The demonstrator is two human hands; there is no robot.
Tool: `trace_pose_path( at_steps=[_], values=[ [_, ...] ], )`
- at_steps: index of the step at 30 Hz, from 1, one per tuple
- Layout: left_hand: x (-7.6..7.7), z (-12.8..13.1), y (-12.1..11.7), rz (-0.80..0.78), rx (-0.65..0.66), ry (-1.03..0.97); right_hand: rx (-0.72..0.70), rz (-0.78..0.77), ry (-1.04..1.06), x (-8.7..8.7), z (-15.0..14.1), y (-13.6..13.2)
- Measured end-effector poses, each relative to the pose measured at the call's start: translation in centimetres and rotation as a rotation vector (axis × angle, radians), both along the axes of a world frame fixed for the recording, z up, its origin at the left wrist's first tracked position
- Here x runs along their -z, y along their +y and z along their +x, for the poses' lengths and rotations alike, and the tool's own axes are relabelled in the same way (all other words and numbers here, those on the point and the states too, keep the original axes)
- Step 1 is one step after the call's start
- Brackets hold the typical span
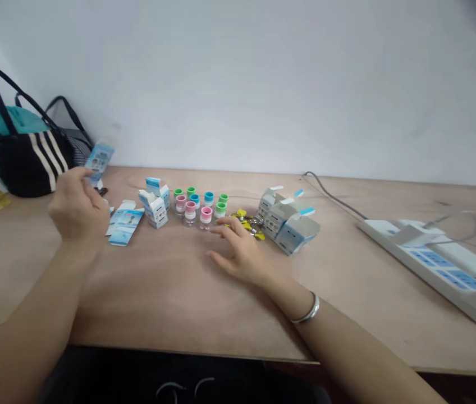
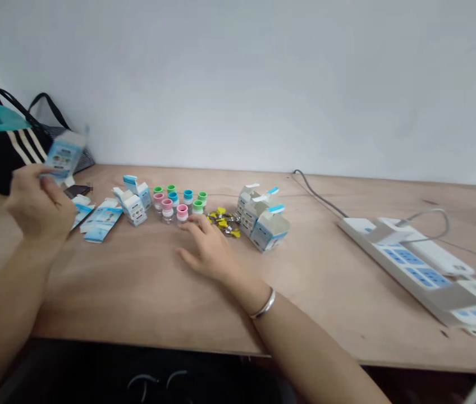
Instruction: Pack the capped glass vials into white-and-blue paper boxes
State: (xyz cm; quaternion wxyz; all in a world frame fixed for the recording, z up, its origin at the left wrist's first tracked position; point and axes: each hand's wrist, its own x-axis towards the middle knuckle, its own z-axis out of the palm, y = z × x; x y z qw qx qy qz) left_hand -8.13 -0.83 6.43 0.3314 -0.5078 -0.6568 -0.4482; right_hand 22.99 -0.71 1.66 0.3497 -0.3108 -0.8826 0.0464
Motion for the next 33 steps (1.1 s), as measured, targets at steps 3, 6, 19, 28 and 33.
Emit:
trace_pose_path(
  at_steps=[3,6,19,28,33],
  values=[
    [1.1,2.8,-0.7,0.214,0.368,-0.048,0.112,0.043,0.184,-0.1,0.2,0.3],
    [2.8,6.2,-1.2,-0.246,0.942,-0.265,0.142,0.103,0.254,-0.6,0.8,0.5],
    [6.9,9.9,-0.1,-1.021,1.367,-0.86,-0.225,-0.124,-0.327,-1.6,1.3,-0.2],
    [5.4,9.1,-0.5,-0.883,1.391,-0.67,-0.241,-0.21,-0.163,-2.0,1.2,-0.1],
    [6.0,9.7,-0.8,-0.84,1.294,-0.731,-0.272,-0.212,-0.156,-2.3,1.1,-0.2]
  ],
)
